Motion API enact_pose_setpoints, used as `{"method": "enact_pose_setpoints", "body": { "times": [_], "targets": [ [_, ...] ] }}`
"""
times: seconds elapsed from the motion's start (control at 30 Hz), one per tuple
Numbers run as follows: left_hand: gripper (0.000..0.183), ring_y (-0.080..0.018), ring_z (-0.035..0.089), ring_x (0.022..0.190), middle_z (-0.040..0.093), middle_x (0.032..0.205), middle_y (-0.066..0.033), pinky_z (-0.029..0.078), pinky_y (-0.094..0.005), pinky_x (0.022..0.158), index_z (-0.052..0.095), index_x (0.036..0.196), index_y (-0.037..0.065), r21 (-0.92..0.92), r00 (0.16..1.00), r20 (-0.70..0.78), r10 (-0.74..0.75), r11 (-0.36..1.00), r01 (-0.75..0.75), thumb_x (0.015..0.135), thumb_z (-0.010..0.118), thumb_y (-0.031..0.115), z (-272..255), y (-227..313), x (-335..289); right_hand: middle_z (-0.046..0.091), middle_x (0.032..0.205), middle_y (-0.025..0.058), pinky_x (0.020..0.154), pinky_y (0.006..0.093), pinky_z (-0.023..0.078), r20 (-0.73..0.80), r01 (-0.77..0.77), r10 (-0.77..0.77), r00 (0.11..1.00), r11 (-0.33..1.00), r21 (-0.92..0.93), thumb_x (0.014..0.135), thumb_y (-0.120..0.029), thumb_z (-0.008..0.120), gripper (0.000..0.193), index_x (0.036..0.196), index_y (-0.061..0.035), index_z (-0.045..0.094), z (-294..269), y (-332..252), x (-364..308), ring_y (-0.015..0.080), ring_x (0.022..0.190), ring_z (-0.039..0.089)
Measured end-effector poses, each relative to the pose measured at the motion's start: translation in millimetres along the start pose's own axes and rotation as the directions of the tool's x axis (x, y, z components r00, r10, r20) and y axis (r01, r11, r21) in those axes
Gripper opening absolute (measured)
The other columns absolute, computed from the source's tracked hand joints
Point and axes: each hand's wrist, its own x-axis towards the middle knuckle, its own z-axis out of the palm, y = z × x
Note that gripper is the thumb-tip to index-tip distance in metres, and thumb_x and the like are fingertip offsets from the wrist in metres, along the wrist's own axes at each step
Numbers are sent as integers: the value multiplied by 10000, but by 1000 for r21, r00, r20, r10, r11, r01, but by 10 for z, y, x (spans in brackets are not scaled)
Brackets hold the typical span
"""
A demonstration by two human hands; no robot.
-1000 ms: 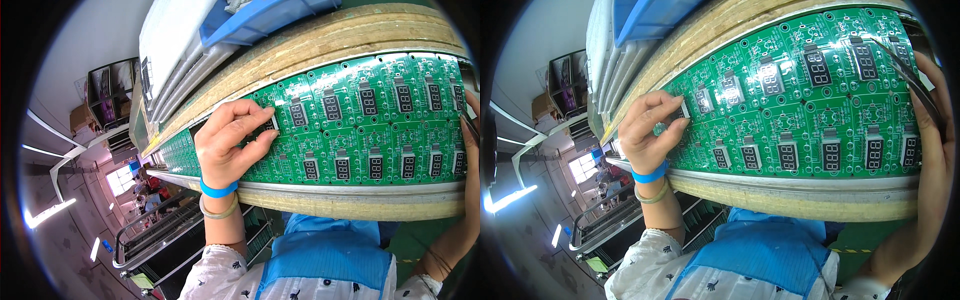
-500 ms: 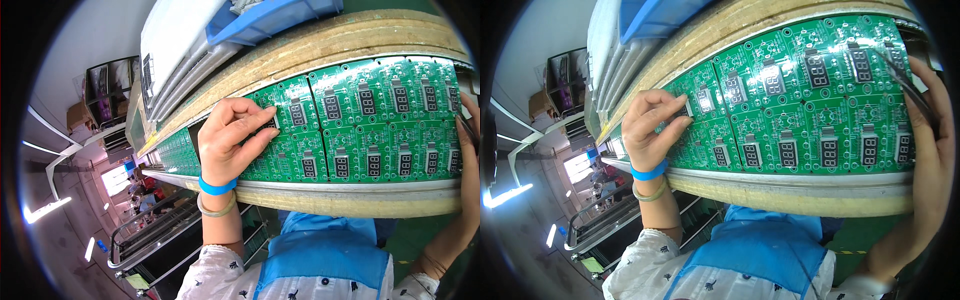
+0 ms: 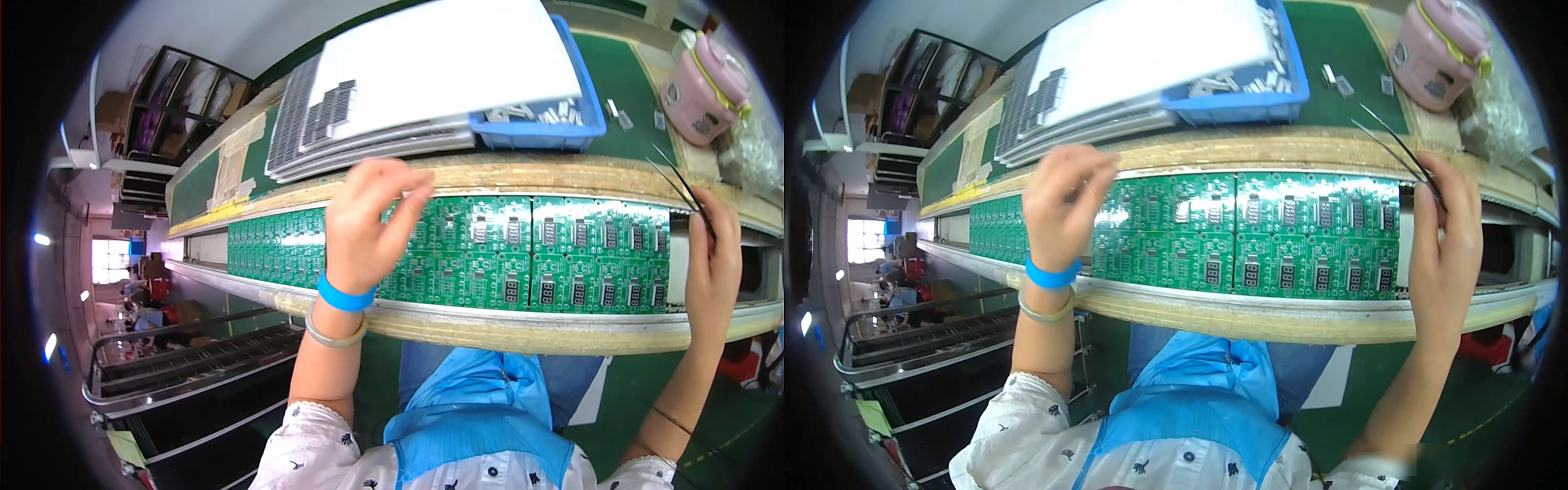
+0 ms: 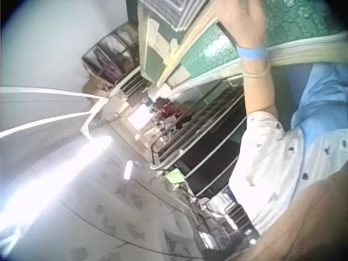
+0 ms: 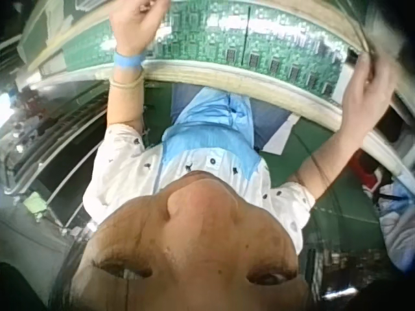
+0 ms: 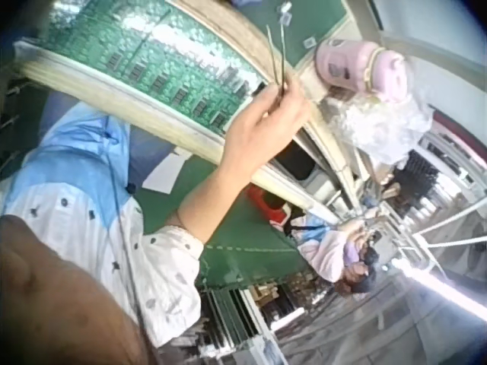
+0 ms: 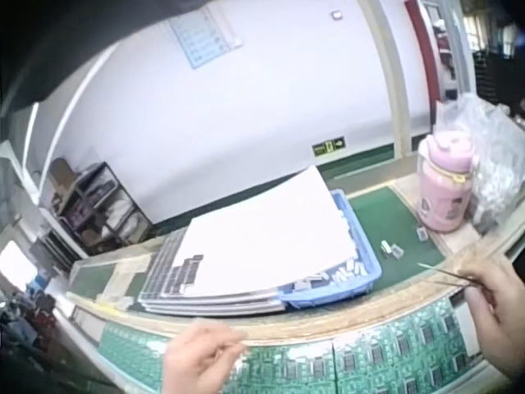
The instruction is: The person assembles electronic circuit boards by hand, inserting small white connectors and black display modules into designated slots on the green PCBs. The person handles the components one at a time, pressing them into place on the boards arranged on a workbench.
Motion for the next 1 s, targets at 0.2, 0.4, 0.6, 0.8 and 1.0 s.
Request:
{"method": "enact_pose_setpoints", "body": {
  "times": [0.2, 0.4, 0.6, 0.8, 1.0],
  "targets": [
    [275, -271, 631, 919, 681, 1028, -135, 515, -380, 788, 740, 1063, 49, 232, 947, -250, -200, 937, 259, 849, 752, 222, -373, -639, 449, 661, 1000, 72, 815, 413, 483, -22, 154, -178, 984, 903, -401, 930, -108, 632, 179, 1087, -70, 709, 389, 45, 621, 309, 945, 627],
    [509, -344, 658, 1018, 685, 1088, -206, 512, -419, 891, 753, 1084, 11, 370, 926, -94, -366, 851, 374, 784, 786, 421, -272, -1096, 809, 672, 1066, 42, 856, 476, 459, -6, 173, -206, 979, 841, -513, 899, -153, 675, 264, 1162, -152, 704, 701, 119, 713, 268, 1068, 601],
    [341, -256, 678, 917, 742, 1010, -109, 523, -356, 850, 776, 1006, 61, 106, 936, -88, -341, 931, 349, 772, 813, 305, -182, -1172, 913, 677, 1076, 73, 876, 425, 464, -131, 259, -327, 936, 890, -375, 925, -165, 664, 288, 1210, -132, 677, 565, -291, 792, 283, 1032, 603],
    [193, -115, 693, 871, 758, 940, -72, 542, -251, 778, 762, 1049, 18, -592, 962, -144, -234, 799, 106, 900, 733, 138, -201, -789, 841, 700, 1105, 103, 871, 352, 513, -130, 418, -408, 903, 907, 52, 887, -93, 713, 270, 1157, -81, 705, 504, -1182, 669, 280, 1014, 657],
    [457, -111, 660, 879, 700, 954, -48, 549, -253, 793, 568, 1350, -14, -738, 802, 575, -160, 323, 593, 924, 709, 72, -325, -48, 145, 723, 1089, 136, 816, 339, 549, 131, 598, -654, 745, 742, 303, 704, 2, 820, 313, 997, -15, 710, 662, -1691, 231, 268, 977, 699]
  ]
}}
